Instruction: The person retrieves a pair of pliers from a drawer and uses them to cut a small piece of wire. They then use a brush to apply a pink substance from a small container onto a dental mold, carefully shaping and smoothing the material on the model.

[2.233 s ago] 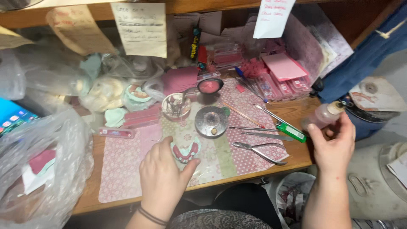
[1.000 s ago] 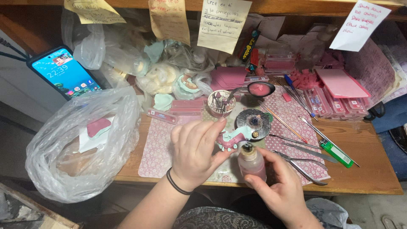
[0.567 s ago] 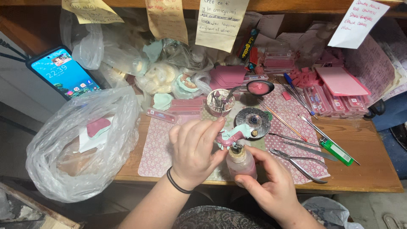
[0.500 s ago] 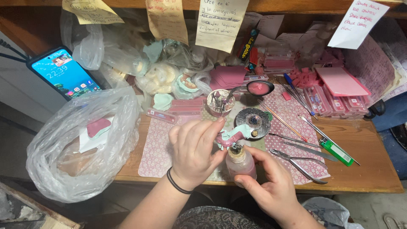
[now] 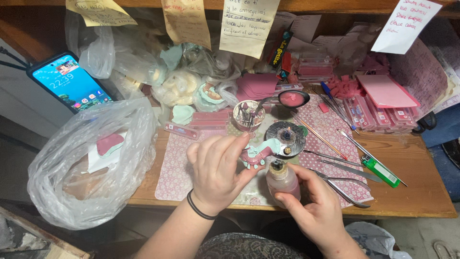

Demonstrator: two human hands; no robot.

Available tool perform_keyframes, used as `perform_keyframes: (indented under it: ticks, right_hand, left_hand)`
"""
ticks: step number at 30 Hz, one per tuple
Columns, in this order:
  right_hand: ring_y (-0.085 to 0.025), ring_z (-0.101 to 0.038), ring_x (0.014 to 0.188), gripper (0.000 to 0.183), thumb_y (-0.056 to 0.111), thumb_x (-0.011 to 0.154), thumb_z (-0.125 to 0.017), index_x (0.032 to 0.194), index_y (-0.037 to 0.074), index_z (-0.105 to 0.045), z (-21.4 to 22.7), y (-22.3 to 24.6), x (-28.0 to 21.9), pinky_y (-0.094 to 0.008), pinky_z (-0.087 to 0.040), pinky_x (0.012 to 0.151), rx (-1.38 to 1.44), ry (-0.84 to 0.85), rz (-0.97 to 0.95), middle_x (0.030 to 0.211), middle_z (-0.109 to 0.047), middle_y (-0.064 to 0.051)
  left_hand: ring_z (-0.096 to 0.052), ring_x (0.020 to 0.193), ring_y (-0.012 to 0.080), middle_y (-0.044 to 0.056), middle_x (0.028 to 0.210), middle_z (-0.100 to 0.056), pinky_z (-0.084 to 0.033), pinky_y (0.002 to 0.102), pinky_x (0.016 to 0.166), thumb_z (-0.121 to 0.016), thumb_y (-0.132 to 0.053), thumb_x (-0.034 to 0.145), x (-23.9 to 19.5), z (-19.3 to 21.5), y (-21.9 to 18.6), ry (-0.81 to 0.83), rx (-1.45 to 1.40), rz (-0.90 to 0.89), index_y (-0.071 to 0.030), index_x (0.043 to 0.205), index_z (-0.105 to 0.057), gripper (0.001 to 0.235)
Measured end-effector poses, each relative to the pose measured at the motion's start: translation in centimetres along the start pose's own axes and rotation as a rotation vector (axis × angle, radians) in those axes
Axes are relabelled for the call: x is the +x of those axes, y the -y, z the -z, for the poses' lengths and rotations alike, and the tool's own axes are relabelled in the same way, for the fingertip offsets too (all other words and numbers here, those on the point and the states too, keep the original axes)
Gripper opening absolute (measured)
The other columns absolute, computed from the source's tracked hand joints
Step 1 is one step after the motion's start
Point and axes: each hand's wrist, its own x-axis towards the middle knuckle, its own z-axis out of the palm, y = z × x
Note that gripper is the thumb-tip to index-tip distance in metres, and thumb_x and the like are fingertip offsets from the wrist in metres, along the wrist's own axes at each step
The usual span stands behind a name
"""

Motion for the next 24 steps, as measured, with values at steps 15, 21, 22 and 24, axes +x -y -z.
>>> perform_keyframes:
  ticks: [15, 21, 22, 24]
  right_hand:
    - [-0.018, -0.071, 0.119, 0.061, 0.029, 0.08, -0.083, 0.134, 0.008, -0.063, -0.7, -0.8, -0.2, -0.032, -0.05, 0.104, 0.076, 0.081, 0.028, 0.132, -0.074, -0.006]
    - [-0.017, -0.071, 0.12, 0.059, 0.024, 0.082, -0.083, 0.134, 0.006, -0.063, -1.2, 0.2, -0.1, -0.031, -0.05, 0.106, 0.196, 0.13, 0.039, 0.131, -0.075, -0.006]
    - [-0.017, -0.071, 0.12, 0.059, 0.024, 0.082, -0.083, 0.134, 0.006, -0.063, -1.1, 0.2, -0.1, -0.031, -0.05, 0.106, 0.196, 0.13, 0.041, 0.131, -0.075, -0.006]
    - [-0.013, -0.074, 0.108, 0.054, 0.029, 0.081, -0.083, 0.13, 0.011, -0.067, -0.8, 0.0, -0.1, -0.029, -0.052, 0.097, 0.113, 0.134, 0.003, 0.123, -0.078, -0.001]
  left_hand:
    - [-0.066, 0.101, 0.0219, 0.0, 0.113, -0.071, -0.035, 0.04, 0.092, -0.054, -0.057, 0.102, -0.1, -0.1, -0.1, -0.009, 0.004, 0.007, -0.013, 0.129, -0.065, 0.053]
    - [-0.065, 0.101, 0.0233, 0.002, 0.113, -0.07, -0.032, 0.04, 0.092, -0.036, -0.05, 0.109, -0.2, 0.0, -0.2, -0.015, -0.003, -0.015, -0.012, 0.128, -0.066, 0.052]
    - [-0.065, 0.101, 0.0233, 0.002, 0.113, -0.07, -0.032, 0.04, 0.092, -0.036, -0.05, 0.109, -0.2, -0.1, -0.1, -0.016, -0.002, -0.015, -0.012, 0.128, -0.066, 0.052]
    - [-0.065, 0.102, 0.0221, 0.001, 0.112, -0.07, -0.033, 0.039, 0.091, -0.041, -0.052, 0.107, -0.3, -0.1, -0.1, -0.024, -0.009, -0.007, -0.013, 0.128, -0.065, 0.051]
